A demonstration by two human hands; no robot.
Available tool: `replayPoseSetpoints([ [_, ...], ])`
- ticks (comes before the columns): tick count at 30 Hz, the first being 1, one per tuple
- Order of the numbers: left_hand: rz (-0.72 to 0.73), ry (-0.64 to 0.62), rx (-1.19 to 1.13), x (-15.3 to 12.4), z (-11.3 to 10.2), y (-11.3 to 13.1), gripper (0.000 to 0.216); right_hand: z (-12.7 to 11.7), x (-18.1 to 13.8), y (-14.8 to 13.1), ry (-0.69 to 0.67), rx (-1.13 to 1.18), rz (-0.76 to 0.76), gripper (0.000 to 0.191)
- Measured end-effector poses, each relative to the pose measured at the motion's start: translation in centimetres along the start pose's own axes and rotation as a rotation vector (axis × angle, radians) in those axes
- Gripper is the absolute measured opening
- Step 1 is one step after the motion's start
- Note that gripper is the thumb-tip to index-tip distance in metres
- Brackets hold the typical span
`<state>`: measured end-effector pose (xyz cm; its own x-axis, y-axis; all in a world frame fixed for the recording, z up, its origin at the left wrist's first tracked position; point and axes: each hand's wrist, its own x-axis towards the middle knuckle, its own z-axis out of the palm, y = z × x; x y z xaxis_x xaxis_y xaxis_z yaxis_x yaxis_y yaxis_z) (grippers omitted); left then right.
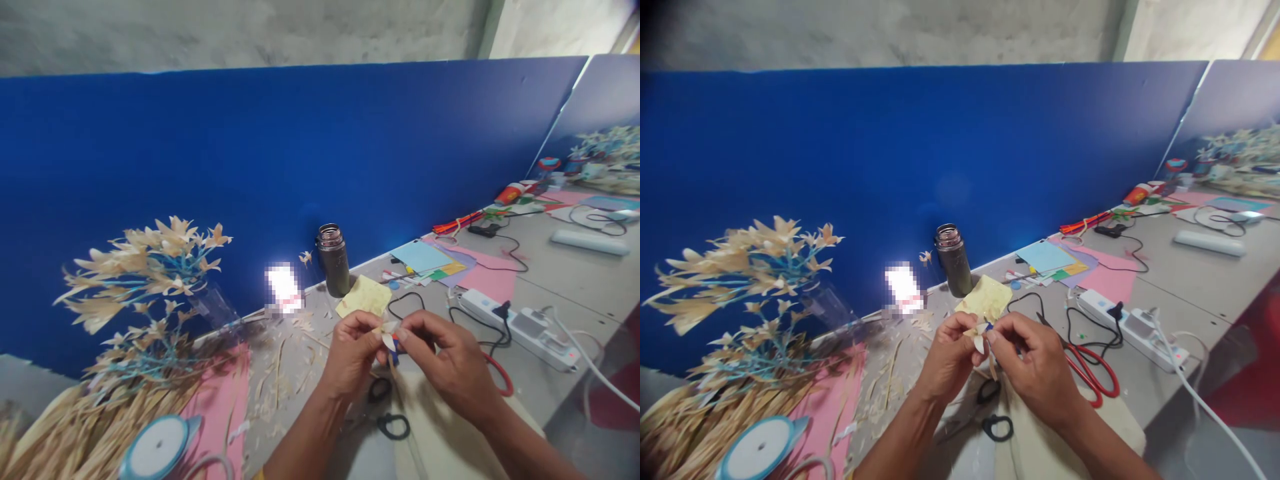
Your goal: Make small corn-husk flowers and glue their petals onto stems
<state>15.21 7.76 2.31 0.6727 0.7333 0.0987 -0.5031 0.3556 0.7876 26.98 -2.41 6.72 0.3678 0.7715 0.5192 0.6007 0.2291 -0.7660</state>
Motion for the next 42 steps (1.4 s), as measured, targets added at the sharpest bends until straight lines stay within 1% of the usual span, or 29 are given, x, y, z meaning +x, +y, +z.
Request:
replayPoseSetpoints([
  [4, 0.005, 0.014, -0.001, -0.2, 0.2, 0.0, 0.025, 0.1, -0.1, -0.1, 0.012, 0.037, 0.032, 0.022],
  [8, 0.004, 0.002, 0.004, -0.2, 0.4, 0.0, 0.025, 0.4, 0.0, -0.3, 0.000, 0.034, 0.053, 0.026],
  [17, 0.006, 0.040, -0.081, -0.4, 0.7, -0.8, 0.027, 1.5, -0.6, 0.6, 0.077, 0.263, 0.244, 0.029],
  [19, 0.047, 0.051, -0.048, -0.4, 0.7, -0.9, 0.025, 1.5, -0.5, 0.6, 0.082, 0.305, 0.275, 0.029],
  [26, 0.246, 0.107, 0.187, -0.5, 0.8, -0.7, 0.008, 1.8, -0.2, 0.7, 0.109, 0.492, 0.411, 0.031],
  [29, 0.303, 0.122, 0.234, -0.8, 1.1, -0.4, 0.006, 1.9, -0.4, 0.9, 0.119, 0.510, 0.421, 0.032],
  [32, 0.321, 0.116, 0.257, -0.9, 1.3, -0.2, 0.007, 2.0, -0.4, 1.1, 0.127, 0.527, 0.429, 0.032],
  [37, 0.300, 0.088, 0.293, -0.9, 1.2, -0.2, 0.010, 2.2, -0.4, 1.1, 0.131, 0.521, 0.421, 0.032],
  [42, 0.244, 0.099, 0.250, -0.8, 1.1, -0.3, 0.014, 2.1, -0.9, 0.9, 0.150, 0.430, 0.354, 0.029],
])
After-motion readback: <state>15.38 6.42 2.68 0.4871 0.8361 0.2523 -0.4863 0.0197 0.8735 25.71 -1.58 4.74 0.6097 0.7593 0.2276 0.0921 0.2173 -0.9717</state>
